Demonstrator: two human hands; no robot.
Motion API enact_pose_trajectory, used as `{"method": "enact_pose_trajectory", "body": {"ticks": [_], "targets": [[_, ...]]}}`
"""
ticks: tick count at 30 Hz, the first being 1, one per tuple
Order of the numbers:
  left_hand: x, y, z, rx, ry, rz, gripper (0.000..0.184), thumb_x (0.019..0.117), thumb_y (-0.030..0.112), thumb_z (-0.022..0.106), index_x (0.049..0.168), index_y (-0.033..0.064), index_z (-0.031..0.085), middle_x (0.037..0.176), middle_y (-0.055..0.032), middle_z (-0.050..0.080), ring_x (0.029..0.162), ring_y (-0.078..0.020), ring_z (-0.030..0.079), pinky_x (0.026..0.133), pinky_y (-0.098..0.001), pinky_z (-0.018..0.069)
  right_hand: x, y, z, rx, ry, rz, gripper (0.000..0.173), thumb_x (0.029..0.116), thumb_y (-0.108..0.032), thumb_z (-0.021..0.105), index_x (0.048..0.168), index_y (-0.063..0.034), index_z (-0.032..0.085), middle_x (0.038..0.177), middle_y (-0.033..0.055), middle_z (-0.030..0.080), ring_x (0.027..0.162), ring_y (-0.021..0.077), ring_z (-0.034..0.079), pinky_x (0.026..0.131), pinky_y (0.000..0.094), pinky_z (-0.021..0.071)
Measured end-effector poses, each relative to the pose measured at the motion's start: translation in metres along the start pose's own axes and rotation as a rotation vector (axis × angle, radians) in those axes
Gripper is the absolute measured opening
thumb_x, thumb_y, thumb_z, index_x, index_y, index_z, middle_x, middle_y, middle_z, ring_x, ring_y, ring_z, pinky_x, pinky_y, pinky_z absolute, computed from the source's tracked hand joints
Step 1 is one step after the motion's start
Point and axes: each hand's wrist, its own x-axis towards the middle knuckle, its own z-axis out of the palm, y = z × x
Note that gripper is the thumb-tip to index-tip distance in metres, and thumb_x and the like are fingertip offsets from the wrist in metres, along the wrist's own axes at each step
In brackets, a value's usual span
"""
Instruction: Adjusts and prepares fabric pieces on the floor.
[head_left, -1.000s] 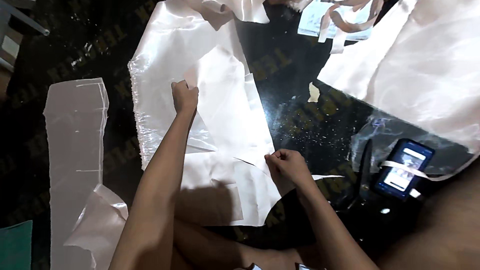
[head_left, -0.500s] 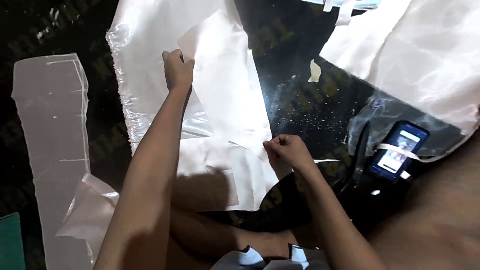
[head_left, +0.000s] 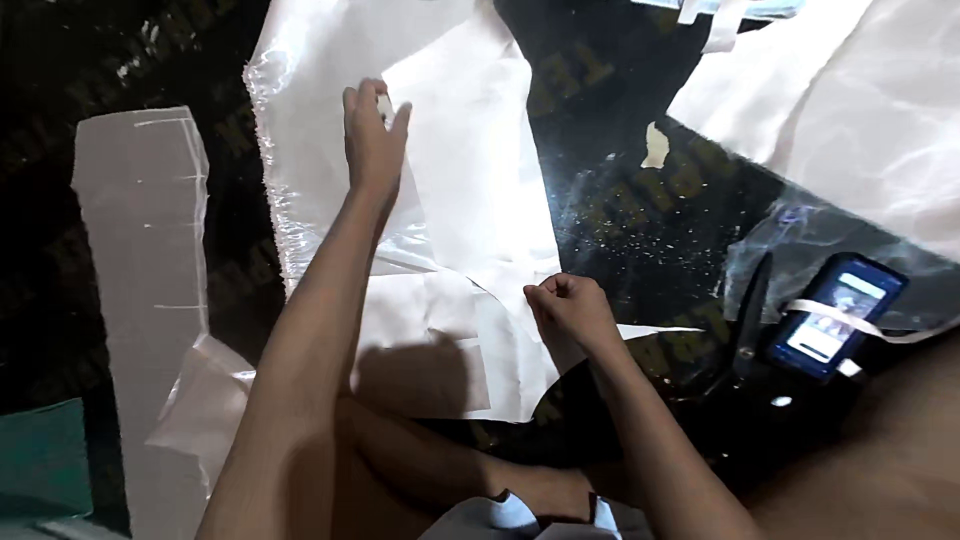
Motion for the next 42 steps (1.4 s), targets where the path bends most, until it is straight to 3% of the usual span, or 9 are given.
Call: {"method": "enact_pose_trajectory", "body": {"ticks": [5,8,11,17,21,26,34,38,42], "targets": [[-0.187,-0.018,-0.024,0.321,-0.329,0.194,0.040,0.0988,0.034,0.068,0.129,0.0079,0.068,0.145,-0.0212,0.055,0.135,-0.0384,0.052,0.111,-0.0579,0.0426,-0.001,0.008,-0.002,0.006,-0.022,-0.099,0.032,0.0999,-0.031,0.069,0.098,0.0013,0.070,0.080,0.0143,0.067,0.067,0.0249,0.064,0.067,0.0495,0.0553],[-0.273,-0.028,-0.022,0.416,-0.697,0.111,0.077,0.0953,0.062,0.061,0.161,0.0279,0.038,0.172,-0.0190,0.011,0.159,-0.0409,0.008,0.124,-0.0656,0.0140,0.000,0.011,-0.002,0.019,-0.055,-0.105,0.033,0.1017,-0.031,0.066,0.100,0.0023,0.069,0.080,0.0137,0.068,0.065,0.0223,0.064,0.064,0.0458,0.0565],[-0.288,-0.021,-0.029,0.476,-0.878,0.065,0.090,0.0936,0.066,0.060,0.166,0.0361,0.016,0.173,-0.0148,-0.009,0.159,-0.0385,-0.010,0.122,-0.0694,0.0007,-0.003,0.010,-0.003,0.061,-0.060,-0.108,0.033,0.1021,-0.029,0.066,0.101,0.0041,0.067,0.079,0.0132,0.067,0.062,0.0188,0.062,0.062,0.0407,0.0562],[-0.276,-0.045,-0.026,0.541,-0.695,0.146,0.104,0.0858,0.063,0.073,0.167,0.0330,0.016,0.173,-0.0171,-0.005,0.159,-0.0418,-0.003,0.120,-0.0733,0.0079,-0.011,0.000,0.000,0.102,-0.043,-0.075,0.032,0.1032,-0.026,0.065,0.101,0.0061,0.065,0.078,0.0124,0.066,0.061,0.0162,0.061,0.063,0.0381,0.0564],[-0.255,-0.052,-0.035,0.518,-0.537,0.129,0.095,0.0877,0.058,0.074,0.164,0.0249,0.029,0.170,-0.0219,0.018,0.153,-0.0424,0.027,0.115,-0.0661,0.0312,-0.013,-0.002,-0.001,0.129,-0.046,-0.052,0.031,0.1038,-0.025,0.064,0.099,0.0053,0.065,0.074,0.0101,0.064,0.057,0.0141,0.060,0.060,0.0349,0.0560],[-0.236,-0.072,-0.043,0.614,-0.532,-0.103,0.105,0.0879,0.077,0.058,0.168,0.0285,0.009,0.174,-0.0141,-0.005,0.159,-0.0420,-0.001,0.122,-0.0707,0.0093,-0.010,0.000,-0.002,0.155,-0.074,-0.043,0.032,0.1035,-0.027,0.064,0.097,0.0042,0.065,0.072,0.0088,0.065,0.055,0.0130,0.061,0.059,0.0329,0.0574],[-0.245,-0.034,-0.003,0.469,-0.081,-0.776,0.108,0.0947,0.080,0.038,0.165,0.0036,0.008,0.166,-0.0369,0.006,0.154,-0.0561,0.004,0.120,-0.0743,0.0012,-0.004,0.006,-0.003,0.153,-0.095,-0.040,0.038,0.1041,-0.034,0.063,0.104,0.0047,0.065,0.080,0.0130,0.068,0.061,0.0195,0.065,0.066,0.0420,0.0599],[-0.264,-0.022,0.011,0.551,-0.072,-0.511,0.114,0.0928,0.080,0.040,0.161,-0.0070,0.015,0.166,-0.0384,0.000,0.154,-0.0560,0.000,0.122,-0.0700,0.0016,-0.008,0.002,-0.001,0.185,-0.066,-0.049,0.036,0.1033,-0.030,0.064,0.100,0.0060,0.066,0.078,0.0134,0.068,0.059,0.0195,0.065,0.063,0.0426,0.0597],[-0.264,-0.042,-0.005,0.478,-0.250,-0.187,0.118,0.0804,0.088,0.053,0.168,0.0233,0.009,0.172,-0.0199,-0.009,0.157,-0.0460,-0.010,0.118,-0.0781,0.0000,-0.008,0.006,-0.002,0.157,-0.057,-0.022,0.036,0.1029,-0.031,0.065,0.100,0.0045,0.066,0.076,0.0120,0.068,0.058,0.0190,0.066,0.062,0.0419,0.0605]]}}
